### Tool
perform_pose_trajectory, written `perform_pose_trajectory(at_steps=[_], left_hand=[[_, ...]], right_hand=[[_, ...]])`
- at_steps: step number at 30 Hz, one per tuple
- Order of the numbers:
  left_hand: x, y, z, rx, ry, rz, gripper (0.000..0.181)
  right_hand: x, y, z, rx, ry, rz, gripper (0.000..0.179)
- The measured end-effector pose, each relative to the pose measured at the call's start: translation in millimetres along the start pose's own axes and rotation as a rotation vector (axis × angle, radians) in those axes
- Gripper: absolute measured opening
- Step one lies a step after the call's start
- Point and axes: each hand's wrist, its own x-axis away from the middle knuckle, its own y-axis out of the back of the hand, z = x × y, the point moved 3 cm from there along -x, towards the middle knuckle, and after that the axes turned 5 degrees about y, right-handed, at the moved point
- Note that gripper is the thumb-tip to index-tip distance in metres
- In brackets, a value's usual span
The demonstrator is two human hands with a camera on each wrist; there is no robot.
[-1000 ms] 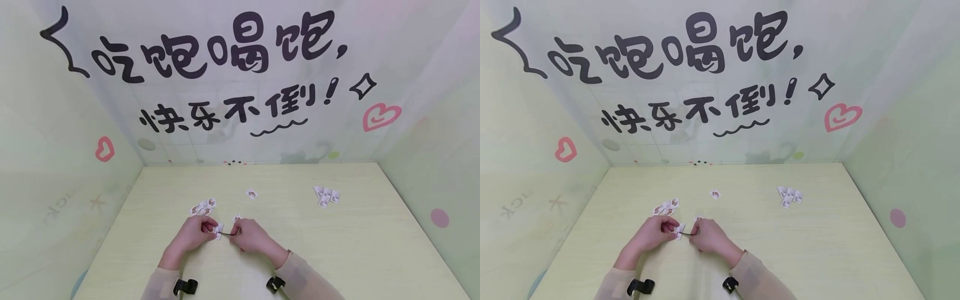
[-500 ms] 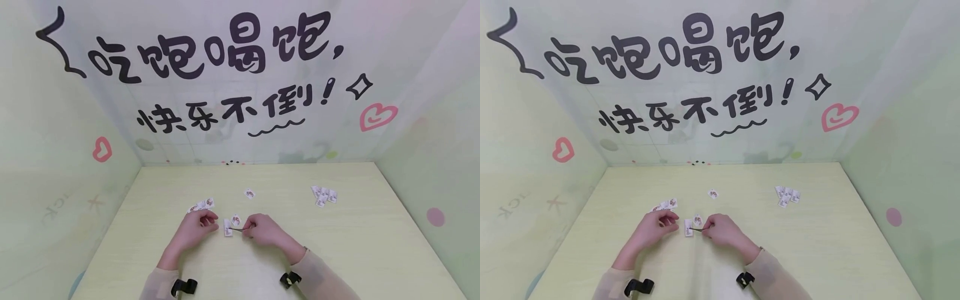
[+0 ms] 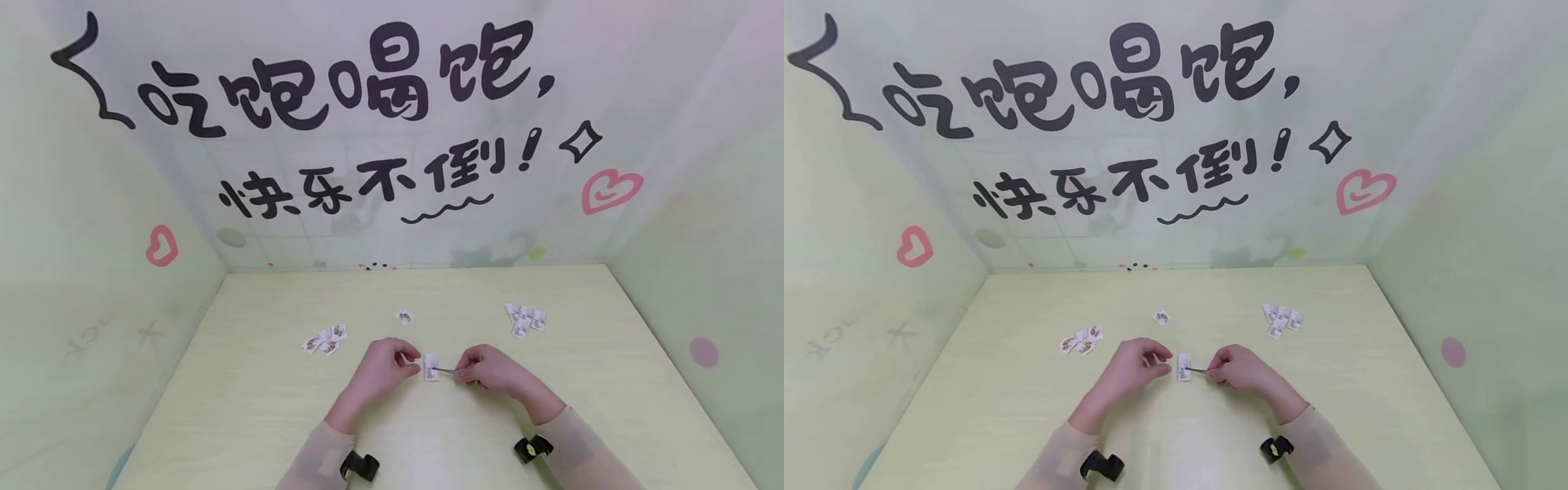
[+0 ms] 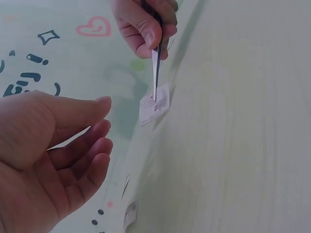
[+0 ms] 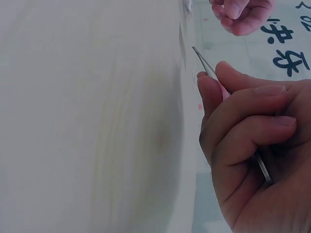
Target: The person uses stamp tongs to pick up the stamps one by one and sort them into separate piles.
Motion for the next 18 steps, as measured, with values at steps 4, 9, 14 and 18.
perform_pose_trajectory(at_steps=[4,9,14,18], left_hand=[[-11.3,-23.3,-6.6,-0.014,0.011,0.029,0.012],[-16.7,-40.2,-1.9,0.003,0.073,0.065,0.022],[-18.5,-46.4,2.4,0.018,0.102,0.078,0.024],[-20.8,-48.2,2.5,0.010,0.097,0.076,0.024]], right_hand=[[3.0,8.8,-7.7,0.010,-0.017,-0.004,0.009],[4.2,8.9,-10.4,-0.005,-0.021,0.008,0.008],[5.2,9.2,-9.2,0.005,-0.012,0.000,0.008],[6.1,11.3,-7.5,0.030,-0.009,-0.012,0.008]])
